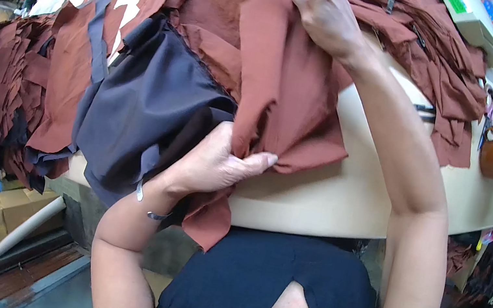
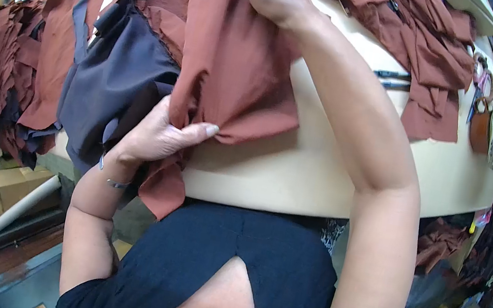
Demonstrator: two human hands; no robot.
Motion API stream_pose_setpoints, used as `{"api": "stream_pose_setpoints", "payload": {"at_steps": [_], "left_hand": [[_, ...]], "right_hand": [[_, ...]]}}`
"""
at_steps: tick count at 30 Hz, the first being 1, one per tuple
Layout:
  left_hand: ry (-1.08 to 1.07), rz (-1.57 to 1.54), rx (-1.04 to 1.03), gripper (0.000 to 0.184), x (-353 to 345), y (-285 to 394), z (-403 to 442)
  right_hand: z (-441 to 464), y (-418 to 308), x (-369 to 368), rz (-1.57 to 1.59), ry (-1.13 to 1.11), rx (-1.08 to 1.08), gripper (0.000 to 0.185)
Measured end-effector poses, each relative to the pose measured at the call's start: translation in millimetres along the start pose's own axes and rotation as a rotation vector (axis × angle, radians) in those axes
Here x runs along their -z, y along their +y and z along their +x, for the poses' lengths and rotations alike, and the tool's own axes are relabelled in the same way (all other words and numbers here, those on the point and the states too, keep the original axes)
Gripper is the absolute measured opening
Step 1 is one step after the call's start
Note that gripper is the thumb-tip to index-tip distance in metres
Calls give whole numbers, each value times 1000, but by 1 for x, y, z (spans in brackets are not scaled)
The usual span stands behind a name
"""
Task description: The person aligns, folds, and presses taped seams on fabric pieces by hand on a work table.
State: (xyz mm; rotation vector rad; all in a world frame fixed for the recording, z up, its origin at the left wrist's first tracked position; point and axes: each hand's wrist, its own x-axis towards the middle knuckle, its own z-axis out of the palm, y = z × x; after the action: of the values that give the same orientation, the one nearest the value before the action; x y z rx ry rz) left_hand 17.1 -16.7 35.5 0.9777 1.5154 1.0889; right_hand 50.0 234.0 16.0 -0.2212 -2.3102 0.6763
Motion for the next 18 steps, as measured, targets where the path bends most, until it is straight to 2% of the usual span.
{"api": "stream_pose_setpoints", "payload": {"at_steps": [3, 5, 7, 9, 11, 12, 13, 14, 15, 16, 17, 18], "left_hand": [[-2, 33, 19, 23, 4, -6, 2], [-3, 7, 122, 24, 7, -11, 6], [-76, 173, 6, 33, 0, 5, 4], [-167, 445, -191, 41, 9, 16, -3], [-12, 481, -365, 53, 23, 27, -21], [44, 513, -390, 55, 38, 37, -33], [143, 601, -485, 45, 55, 42, -43], [302, 681, -466, 49, 66, 44, -54], [436, 931, -419, 57, 83, 44, -64], [574, 1043, -240, 66, 94, 37, -74], [612, 1073, -106, 78, 110, 18, -82], [620, 1148, 58, 82, 117, 1, -88]], "right_hand": [[-13, -15, 19, 48, -50, -167, 31], [-17, 2, 35, 156, 51, -147, 34], [-21, -2, 64, 31, -39, -332, 38], [-29, 13, 87, -51, 13, -354, 50], [-41, 48, 119, -440, -13, -142, 58], [-37, 38, 129, -706, -55, -377, 61], [-36, 24, 141, -974, -97, -619, 65], [-45, 20, 147, -1197, -20, -361, 67], [-48, 4, 147, -1117, 32, -168, 66], [-51, -19, 141, -1029, 81, 21, 65], [-57, -46, 127, -802, -174, 77, 67], [-64, -80, 108, -565, -418, 129, 70]]}}
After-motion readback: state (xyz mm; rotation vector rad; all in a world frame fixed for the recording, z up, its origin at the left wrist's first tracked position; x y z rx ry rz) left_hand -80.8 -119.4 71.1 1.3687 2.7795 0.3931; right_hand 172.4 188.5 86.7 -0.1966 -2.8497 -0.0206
